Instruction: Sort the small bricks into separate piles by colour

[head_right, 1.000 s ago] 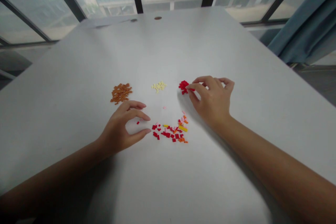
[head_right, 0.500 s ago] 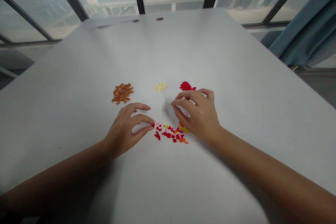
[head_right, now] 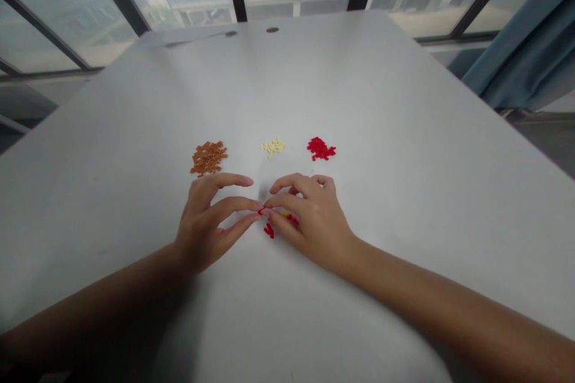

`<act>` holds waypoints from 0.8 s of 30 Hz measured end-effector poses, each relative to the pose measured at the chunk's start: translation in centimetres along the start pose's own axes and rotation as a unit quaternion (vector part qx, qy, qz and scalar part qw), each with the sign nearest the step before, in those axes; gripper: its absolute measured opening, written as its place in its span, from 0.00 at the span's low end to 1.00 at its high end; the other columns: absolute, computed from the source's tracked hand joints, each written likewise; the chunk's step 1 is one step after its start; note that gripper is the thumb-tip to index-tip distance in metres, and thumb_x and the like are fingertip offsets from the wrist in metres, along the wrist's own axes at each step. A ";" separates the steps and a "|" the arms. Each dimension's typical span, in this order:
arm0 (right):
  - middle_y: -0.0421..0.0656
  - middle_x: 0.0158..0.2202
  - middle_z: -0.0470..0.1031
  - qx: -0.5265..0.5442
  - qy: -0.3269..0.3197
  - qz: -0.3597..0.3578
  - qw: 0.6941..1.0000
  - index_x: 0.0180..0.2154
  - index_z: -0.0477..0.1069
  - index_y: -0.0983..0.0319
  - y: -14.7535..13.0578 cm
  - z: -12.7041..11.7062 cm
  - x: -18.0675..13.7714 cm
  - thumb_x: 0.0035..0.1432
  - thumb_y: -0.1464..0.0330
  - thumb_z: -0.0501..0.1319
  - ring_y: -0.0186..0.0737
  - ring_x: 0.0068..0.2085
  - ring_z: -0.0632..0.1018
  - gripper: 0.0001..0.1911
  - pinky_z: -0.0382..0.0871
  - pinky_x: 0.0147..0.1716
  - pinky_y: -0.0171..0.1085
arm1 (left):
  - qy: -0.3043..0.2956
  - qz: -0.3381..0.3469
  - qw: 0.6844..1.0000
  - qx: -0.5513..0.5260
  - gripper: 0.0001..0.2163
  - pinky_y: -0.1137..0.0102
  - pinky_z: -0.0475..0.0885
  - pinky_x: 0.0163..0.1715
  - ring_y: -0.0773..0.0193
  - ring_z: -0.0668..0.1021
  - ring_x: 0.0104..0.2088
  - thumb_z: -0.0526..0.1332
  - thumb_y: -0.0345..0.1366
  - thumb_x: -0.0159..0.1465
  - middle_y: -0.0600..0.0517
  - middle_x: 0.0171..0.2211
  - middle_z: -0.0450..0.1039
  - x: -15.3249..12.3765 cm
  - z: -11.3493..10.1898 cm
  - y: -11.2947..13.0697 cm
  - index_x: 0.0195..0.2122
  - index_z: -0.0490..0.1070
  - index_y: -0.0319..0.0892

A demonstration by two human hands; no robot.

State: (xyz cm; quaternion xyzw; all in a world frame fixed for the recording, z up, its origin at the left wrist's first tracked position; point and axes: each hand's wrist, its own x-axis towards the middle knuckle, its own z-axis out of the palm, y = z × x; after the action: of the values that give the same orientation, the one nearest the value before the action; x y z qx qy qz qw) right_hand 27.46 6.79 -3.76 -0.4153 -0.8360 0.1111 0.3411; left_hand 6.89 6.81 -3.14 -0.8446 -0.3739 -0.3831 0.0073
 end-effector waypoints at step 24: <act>0.52 0.47 0.75 -0.266 0.103 0.082 0.955 0.31 0.76 0.60 9.2 -2.2 1.1 0.61 0.60 0.63 0.44 0.36 0.74 0.11 0.55 0.41 0.53 | -0.146 -0.013 0.989 -0.029 0.09 0.59 0.65 0.50 0.54 0.74 0.49 0.69 0.40 0.59 0.46 0.50 0.73 -1.0 0.1 -1.0 0.39 0.75 0.46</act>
State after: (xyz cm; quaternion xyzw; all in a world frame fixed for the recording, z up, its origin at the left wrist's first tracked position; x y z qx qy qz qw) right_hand 34.12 13.27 -5.95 -0.5676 -0.7587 -0.1308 0.2918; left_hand 5.88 6.91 -4.13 -0.8865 -0.3704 -0.2664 -0.0772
